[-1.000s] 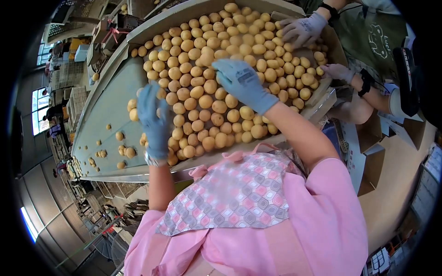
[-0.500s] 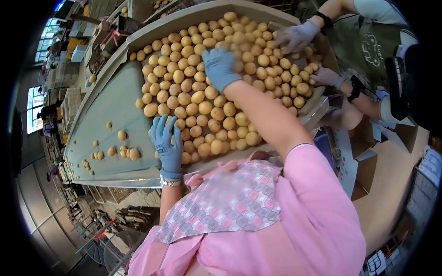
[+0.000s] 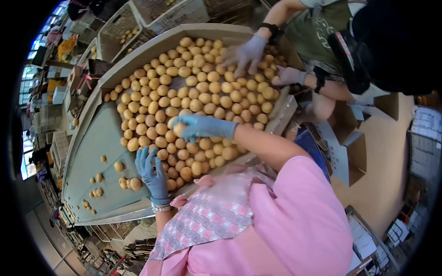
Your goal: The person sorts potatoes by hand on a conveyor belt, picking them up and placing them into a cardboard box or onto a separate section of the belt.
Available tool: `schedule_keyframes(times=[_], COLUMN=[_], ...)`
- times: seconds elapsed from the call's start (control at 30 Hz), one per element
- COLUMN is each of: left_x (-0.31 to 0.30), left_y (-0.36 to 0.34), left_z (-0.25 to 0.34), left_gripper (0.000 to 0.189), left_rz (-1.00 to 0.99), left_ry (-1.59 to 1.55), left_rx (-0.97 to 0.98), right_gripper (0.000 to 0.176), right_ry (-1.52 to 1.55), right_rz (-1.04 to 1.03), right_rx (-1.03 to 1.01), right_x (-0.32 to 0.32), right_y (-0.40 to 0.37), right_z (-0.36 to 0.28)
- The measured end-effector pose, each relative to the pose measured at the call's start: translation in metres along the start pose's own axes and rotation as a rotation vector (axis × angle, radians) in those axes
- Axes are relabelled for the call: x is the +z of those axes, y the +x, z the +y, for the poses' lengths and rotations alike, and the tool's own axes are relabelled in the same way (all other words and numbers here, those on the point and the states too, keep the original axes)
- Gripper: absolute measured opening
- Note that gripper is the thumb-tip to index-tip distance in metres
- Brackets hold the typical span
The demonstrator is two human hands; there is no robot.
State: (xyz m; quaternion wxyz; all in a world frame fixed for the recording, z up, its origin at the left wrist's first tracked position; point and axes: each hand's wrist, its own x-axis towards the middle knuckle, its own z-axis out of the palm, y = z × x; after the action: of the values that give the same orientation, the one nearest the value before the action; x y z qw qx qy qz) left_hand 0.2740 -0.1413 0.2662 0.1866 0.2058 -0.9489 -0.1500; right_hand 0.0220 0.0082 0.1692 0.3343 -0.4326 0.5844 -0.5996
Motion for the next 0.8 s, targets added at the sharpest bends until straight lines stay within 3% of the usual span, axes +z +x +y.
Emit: schedule_keyframes(times=[0.07,0.13,0.23,0.3,0.33,0.4,0.5,0.63,0.77,0.8], left_x=[0.001,0.001,-0.001,0.0,0.002,0.002,0.003,0.002,-0.002,-0.002], left_y=[-0.001,-0.001,-0.001,-0.001,-0.001,0.0,-0.001,0.002,-0.002,-0.002], left_z=[-0.002,-0.002,0.004,0.001,-0.003,-0.008,-0.007,-0.001,-0.004,-0.005], left_gripper=[0.029,0.029,0.03,0.03,0.03,0.032,0.037,0.04,0.045,0.045], left_rz=[-0.007,-0.022,-0.029,-0.011,-0.006,0.012,0.029,0.062,0.093,0.104], left_ry=[0.02,0.035,0.02,0.053,0.069,0.077,0.088,0.145,0.114,0.12], left_rx=[0.019,0.044,0.022,0.04,0.047,0.048,0.003,-0.028,-0.063,-0.061], right_gripper=[0.045,0.047,0.049,0.05,0.051,0.053,0.059,0.062,0.064,0.067], right_ry=[0.073,0.085,0.123,-0.119,-0.317,-0.569,-0.659,-0.869,-0.921,-1.002], right_rz=[-0.17,-0.139,0.246,0.5,0.51,0.347,0.031,-0.043,0.029,0.15], right_rx=[0.112,0.108,-0.066,-0.226,-0.277,-0.344,-0.359,-0.492,-0.195,-0.225], right_x=[-0.011,-0.039,-0.08,-0.071,-0.055,-0.005,0.061,0.051,0.037,0.038], right_y=[-0.003,0.022,0.072,0.075,0.064,0.023,-0.039,-0.028,-0.008,-0.008], right_z=[-0.016,-0.029,-0.039,-0.041,-0.041,-0.042,-0.022,0.018,0.005,0.008])
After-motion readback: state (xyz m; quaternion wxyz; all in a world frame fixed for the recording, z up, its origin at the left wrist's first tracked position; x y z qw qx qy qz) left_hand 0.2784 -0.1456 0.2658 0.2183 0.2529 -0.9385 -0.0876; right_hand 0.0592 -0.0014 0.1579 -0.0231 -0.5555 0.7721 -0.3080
